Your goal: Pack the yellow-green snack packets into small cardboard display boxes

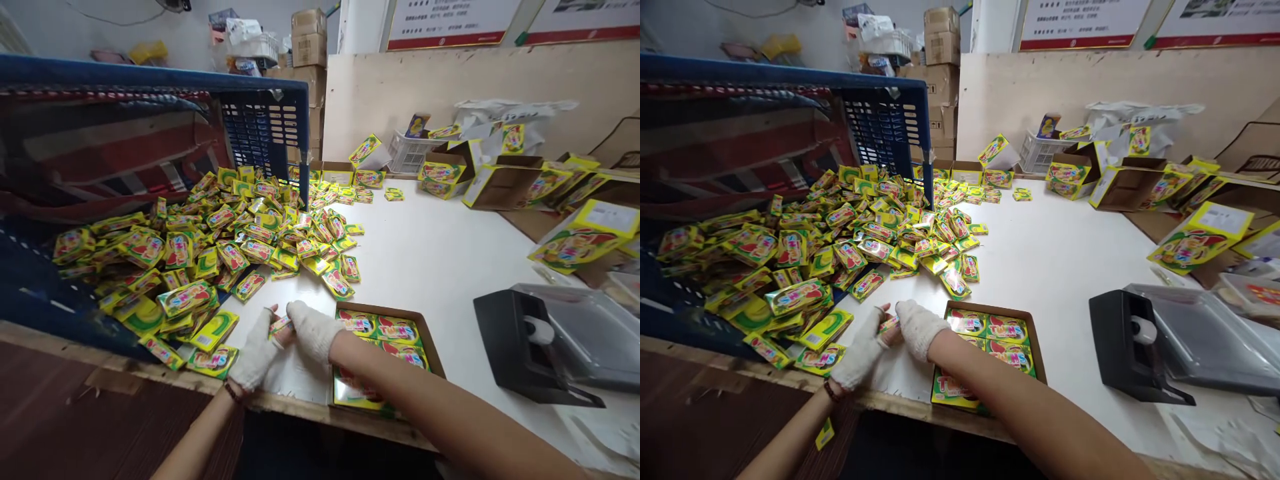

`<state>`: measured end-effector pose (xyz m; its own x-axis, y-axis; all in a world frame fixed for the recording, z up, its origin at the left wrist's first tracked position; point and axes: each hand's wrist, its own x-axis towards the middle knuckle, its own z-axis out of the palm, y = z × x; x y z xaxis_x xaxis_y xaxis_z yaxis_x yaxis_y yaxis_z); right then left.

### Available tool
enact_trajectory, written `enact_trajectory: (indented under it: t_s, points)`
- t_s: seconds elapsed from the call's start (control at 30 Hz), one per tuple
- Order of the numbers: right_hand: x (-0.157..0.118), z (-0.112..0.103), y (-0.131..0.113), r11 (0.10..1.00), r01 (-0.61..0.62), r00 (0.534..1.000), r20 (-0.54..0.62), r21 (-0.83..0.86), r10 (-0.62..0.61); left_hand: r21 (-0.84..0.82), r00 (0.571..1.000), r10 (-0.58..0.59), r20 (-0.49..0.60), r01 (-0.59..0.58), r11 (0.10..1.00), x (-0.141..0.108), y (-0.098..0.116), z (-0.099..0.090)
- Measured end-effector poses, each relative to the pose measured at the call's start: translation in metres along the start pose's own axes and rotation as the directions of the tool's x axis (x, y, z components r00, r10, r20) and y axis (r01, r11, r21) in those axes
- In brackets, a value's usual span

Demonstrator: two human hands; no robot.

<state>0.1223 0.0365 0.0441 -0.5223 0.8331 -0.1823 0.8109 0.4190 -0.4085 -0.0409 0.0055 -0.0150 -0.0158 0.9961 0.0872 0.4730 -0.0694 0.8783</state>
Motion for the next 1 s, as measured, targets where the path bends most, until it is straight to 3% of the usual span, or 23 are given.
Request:
enact_trajectory:
  t_s: [0.1, 0.2, 0.27, 0.37, 0.43, 0.5, 0.57, 0.63, 0.77, 0.83, 0.9, 0.97, 1.0]
  points:
    - [0.011, 0.005, -0.006, 0.980, 0.058, 0.998, 0.050, -0.191, -0.049, 0.030, 0.999, 0.002, 0.033, -0.003, 1.000, -0.010, -0.015, 0.011]
    - [0.013, -0.004, -0.006, 0.949, 0.205, 0.977, 0.108, -0.241, -0.183, -0.131, 0.999, -0.023, -0.026, 0.019, 0.991, -0.012, -0.010, 0.014]
    - [0.004, -0.021, 0.000, 0.953, 0.234, 0.972, 0.066, -0.194, -0.225, -0.324, 0.997, -0.018, -0.074, -0.007, 0.946, -0.010, 0.004, 0.011]
    - [-0.028, -0.057, 0.025, 0.978, 0.201, 0.972, -0.113, -0.064, -0.207, -0.537, 0.990, -0.046, -0.132, -0.032, 0.843, -0.007, 0.028, 0.005]
    - [-0.055, -0.078, 0.050, 0.982, 0.176, 0.972, -0.170, 0.075, -0.161, -0.589, 0.993, -0.094, -0.071, 0.034, 0.807, -0.009, 0.039, 0.009]
    - [-0.077, -0.084, 0.075, 0.976, 0.102, 0.987, -0.139, 0.192, -0.076, -0.590, 0.990, -0.135, 0.031, 0.127, 0.797, -0.016, 0.046, 0.024]
    - [-0.089, -0.073, 0.092, 0.967, 0.008, 0.997, -0.078, 0.253, 0.012, -0.541, 0.982, -0.147, 0.119, 0.188, 0.820, -0.027, 0.051, 0.046]
    - [-0.092, -0.048, 0.097, 0.969, -0.052, 0.995, -0.072, 0.241, 0.072, -0.451, 0.974, -0.148, 0.169, 0.210, 0.868, -0.042, 0.056, 0.071]
    - [-0.087, -0.003, 0.083, 0.981, -0.063, 0.963, -0.247, 0.182, 0.108, -0.294, 0.977, -0.125, 0.173, 0.173, 0.940, -0.064, 0.062, 0.097]
    - [-0.088, 0.006, 0.077, 0.983, -0.041, 0.947, -0.306, 0.178, 0.094, -0.246, 0.977, -0.082, 0.196, 0.130, 0.961, -0.063, 0.060, 0.091]
    - [-0.090, 0.009, 0.076, 0.990, -0.019, 0.946, -0.318, 0.141, 0.064, -0.114, 0.984, -0.015, 0.175, 0.035, 0.993, -0.051, 0.055, 0.068]
    - [-0.091, 0.010, 0.080, 0.996, -0.006, 0.949, -0.315, 0.085, 0.033, 0.223, 0.995, 0.026, 0.101, -0.048, 0.974, -0.032, 0.049, 0.030]
    - [-0.091, 0.012, 0.083, 0.998, -0.003, 0.948, -0.316, 0.061, 0.022, 0.438, 0.998, 0.015, 0.065, -0.042, 0.898, -0.021, 0.046, 0.008]
